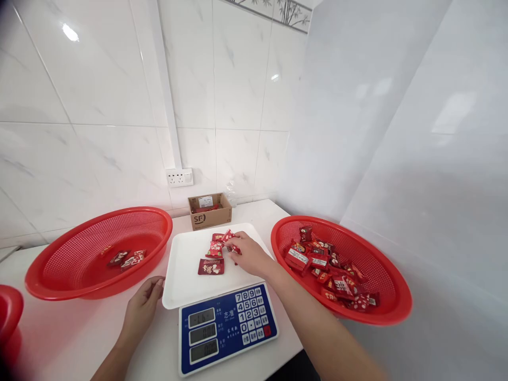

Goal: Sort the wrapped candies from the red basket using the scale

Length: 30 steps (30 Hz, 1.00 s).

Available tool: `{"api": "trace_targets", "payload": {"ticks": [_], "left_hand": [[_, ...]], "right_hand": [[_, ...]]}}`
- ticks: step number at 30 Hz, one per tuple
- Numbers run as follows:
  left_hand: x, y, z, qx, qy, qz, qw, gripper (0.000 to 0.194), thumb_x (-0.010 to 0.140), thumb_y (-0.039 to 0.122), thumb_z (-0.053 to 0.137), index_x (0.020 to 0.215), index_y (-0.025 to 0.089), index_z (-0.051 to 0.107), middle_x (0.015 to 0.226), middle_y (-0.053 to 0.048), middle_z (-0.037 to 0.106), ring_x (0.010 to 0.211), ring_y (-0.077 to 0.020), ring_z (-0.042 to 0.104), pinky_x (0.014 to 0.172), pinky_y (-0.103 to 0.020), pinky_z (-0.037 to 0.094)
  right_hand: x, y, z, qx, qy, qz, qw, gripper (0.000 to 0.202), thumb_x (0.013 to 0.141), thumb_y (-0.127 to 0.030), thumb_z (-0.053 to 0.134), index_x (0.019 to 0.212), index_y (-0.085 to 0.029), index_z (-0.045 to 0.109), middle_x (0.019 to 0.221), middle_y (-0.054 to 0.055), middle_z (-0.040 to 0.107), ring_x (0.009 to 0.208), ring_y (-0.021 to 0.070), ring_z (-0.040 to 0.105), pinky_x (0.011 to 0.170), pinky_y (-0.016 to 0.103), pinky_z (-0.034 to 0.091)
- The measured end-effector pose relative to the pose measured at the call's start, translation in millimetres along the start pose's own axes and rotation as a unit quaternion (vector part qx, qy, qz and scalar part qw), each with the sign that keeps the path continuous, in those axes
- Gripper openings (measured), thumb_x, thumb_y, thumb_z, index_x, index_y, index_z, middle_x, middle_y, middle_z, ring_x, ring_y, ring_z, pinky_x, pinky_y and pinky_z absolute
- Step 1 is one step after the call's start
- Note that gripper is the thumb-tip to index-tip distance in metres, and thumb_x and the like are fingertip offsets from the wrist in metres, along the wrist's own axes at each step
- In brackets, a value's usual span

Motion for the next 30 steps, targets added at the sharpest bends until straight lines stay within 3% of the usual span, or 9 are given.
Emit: {"api": "trace_targets", "payload": {"ticks": [5,10,16,20,24,26,30], "left_hand": [[1.0,-1.5,1.5,-0.004,-0.004,0.001,1.000,0.036,0.073,0.053,0.047,0.085,0.021,0.059,0.082,-0.003,0.065,0.081,-0.0217,0.061,0.067,-0.029,0.049],[1.6,-1.7,0.3,-0.003,0.001,-0.001,1.000,0.036,0.072,0.053,0.047,0.085,0.021,0.059,0.077,-0.003,0.064,0.079,-0.0215,0.062,0.067,-0.030,0.050],[0.6,3.4,-2.0,0.014,0.015,0.002,1.000,0.037,0.072,0.053,0.046,0.085,0.021,0.060,0.077,-0.003,0.065,0.078,-0.0224,0.063,0.065,-0.030,0.050],[1.1,3.2,-1.1,0.027,0.014,-0.011,0.999,0.039,0.070,0.053,0.046,0.085,0.021,0.060,0.081,-0.004,0.067,0.078,-0.0222,0.063,0.066,-0.029,0.050],[2.2,3.5,-0.1,0.048,0.010,-0.025,0.998,0.039,0.069,0.053,0.045,0.085,0.021,0.060,0.086,-0.005,0.068,0.079,-0.0221,0.063,0.067,-0.028,0.050],[2.6,4.8,-0.1,0.065,0.011,-0.023,0.998,0.039,0.069,0.052,0.045,0.085,0.021,0.060,0.087,-0.005,0.068,0.079,-0.0227,0.063,0.066,-0.028,0.050],[2.5,3.8,2.0,0.096,0.000,-0.029,0.995,0.038,0.071,0.051,0.042,0.089,0.022,0.060,0.092,-0.005,0.068,0.084,-0.0238,0.062,0.066,-0.030,0.050]], "right_hand": [[6.3,-21.4,15.3,-0.015,-0.003,-0.059,0.998,0.034,0.075,-0.028,0.060,0.109,-0.024,0.062,0.127,0.008,0.046,0.119,0.0250,0.041,0.100,0.041,0.033],[3.0,-17.4,13.6,-0.024,0.015,-0.052,0.998,0.024,0.080,-0.023,0.053,0.100,-0.021,0.066,0.120,0.011,0.052,0.113,0.0257,0.046,0.096,0.043,0.037],[-31.1,5.7,-28.1,0.034,0.121,-0.009,0.992,0.029,0.085,-0.018,0.039,0.100,-0.024,0.063,0.108,0.006,0.052,0.097,0.0176,0.055,0.084,0.034,0.046],[-66.5,40.4,-62.8,0.024,0.200,0.043,0.979,0.026,0.083,-0.022,0.041,0.097,-0.024,0.063,0.104,0.006,0.055,0.097,0.0190,0.055,0.084,0.035,0.046],[-106.0,80.7,-98.6,-0.020,0.227,0.148,0.962,0.025,0.082,-0.027,0.043,0.096,-0.023,0.064,0.105,0.006,0.059,0.100,0.0215,0.055,0.089,0.038,0.043],[-123.1,102.4,-107.2,-0.002,0.176,0.213,0.961,0.030,0.083,-0.033,0.044,0.107,-0.026,0.061,0.115,0.005,0.058,0.105,0.0223,0.054,0.091,0.037,0.042],[-147.1,139.1,-94.9,0.062,-0.058,0.285,0.955,0.052,0.086,-0.040,0.040,0.136,-0.031,0.032,0.121,0.003,0.058,0.106,0.0198,0.056,0.087,0.032,0.045]]}}
Point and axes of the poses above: each hand's wrist, its own x-axis towards the middle knuckle, its own z-axis out of the palm, y = z × x, the point moved 8 cm from there along x, towards the middle knuckle
